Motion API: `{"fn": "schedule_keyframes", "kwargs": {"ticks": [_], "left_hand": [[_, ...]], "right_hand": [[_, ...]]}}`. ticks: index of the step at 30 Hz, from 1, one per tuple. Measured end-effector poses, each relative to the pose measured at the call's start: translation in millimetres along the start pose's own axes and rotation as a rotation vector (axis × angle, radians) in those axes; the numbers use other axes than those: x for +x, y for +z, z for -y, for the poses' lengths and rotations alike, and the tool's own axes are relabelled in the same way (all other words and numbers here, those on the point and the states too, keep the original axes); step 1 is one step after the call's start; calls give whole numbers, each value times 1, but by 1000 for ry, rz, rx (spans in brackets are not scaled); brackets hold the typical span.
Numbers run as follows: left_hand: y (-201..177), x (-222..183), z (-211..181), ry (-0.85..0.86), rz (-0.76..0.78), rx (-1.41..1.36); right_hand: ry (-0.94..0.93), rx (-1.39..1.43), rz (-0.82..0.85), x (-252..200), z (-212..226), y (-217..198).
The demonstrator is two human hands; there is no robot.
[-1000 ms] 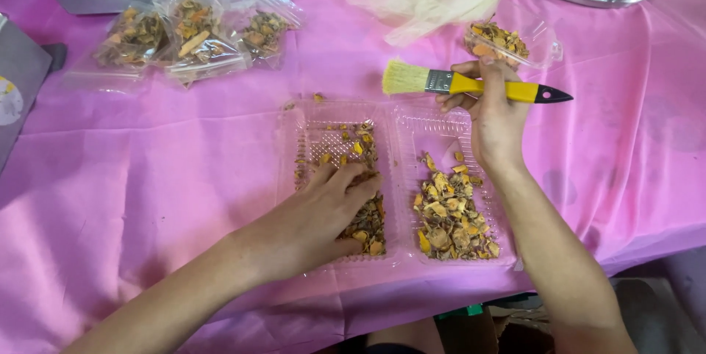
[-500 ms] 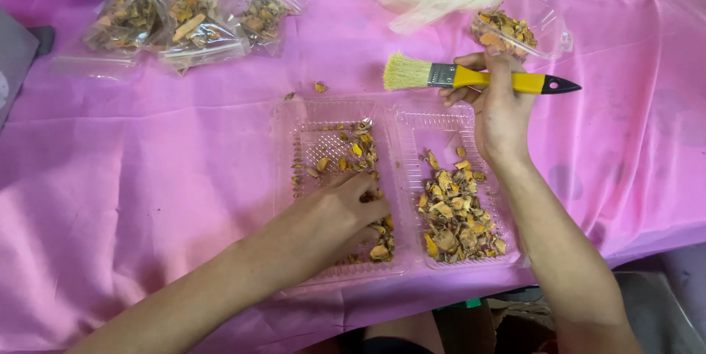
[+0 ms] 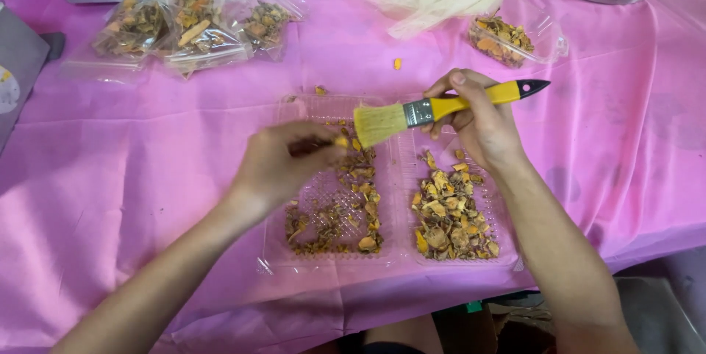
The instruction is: Sorting and cleaning dried tea ingredients in plastic containers using hands and a brush
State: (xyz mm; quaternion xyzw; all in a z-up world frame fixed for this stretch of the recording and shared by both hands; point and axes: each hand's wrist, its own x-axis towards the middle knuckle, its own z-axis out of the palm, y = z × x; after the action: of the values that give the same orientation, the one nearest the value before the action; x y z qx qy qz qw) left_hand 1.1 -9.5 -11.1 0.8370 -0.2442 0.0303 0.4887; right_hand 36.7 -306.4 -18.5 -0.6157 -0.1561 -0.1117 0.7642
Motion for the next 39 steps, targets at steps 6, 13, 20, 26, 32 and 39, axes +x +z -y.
{"fn": "schedule_keyframes", "kwargs": {"ticks": [6, 13, 20, 26, 32, 39], "left_hand": [[8, 19, 24, -229, -163, -558], [10, 18, 20, -285, -141, -624], [6, 16, -4, -269, -115, -586], [4, 8, -41, -131, 69, -342], [35, 23, -93, 178, 243, -29], [24, 40, -79, 231, 263, 203]], "right_hand": [[-98, 2, 184, -5, -1, 7], [-137, 25, 211, 0, -14, -5], [-115, 71, 102, -4, -1, 7], [-91, 155, -145, 5, 8, 2], [16, 185, -295, 13, 20, -14], [17, 170, -358, 26, 11, -41]]}}
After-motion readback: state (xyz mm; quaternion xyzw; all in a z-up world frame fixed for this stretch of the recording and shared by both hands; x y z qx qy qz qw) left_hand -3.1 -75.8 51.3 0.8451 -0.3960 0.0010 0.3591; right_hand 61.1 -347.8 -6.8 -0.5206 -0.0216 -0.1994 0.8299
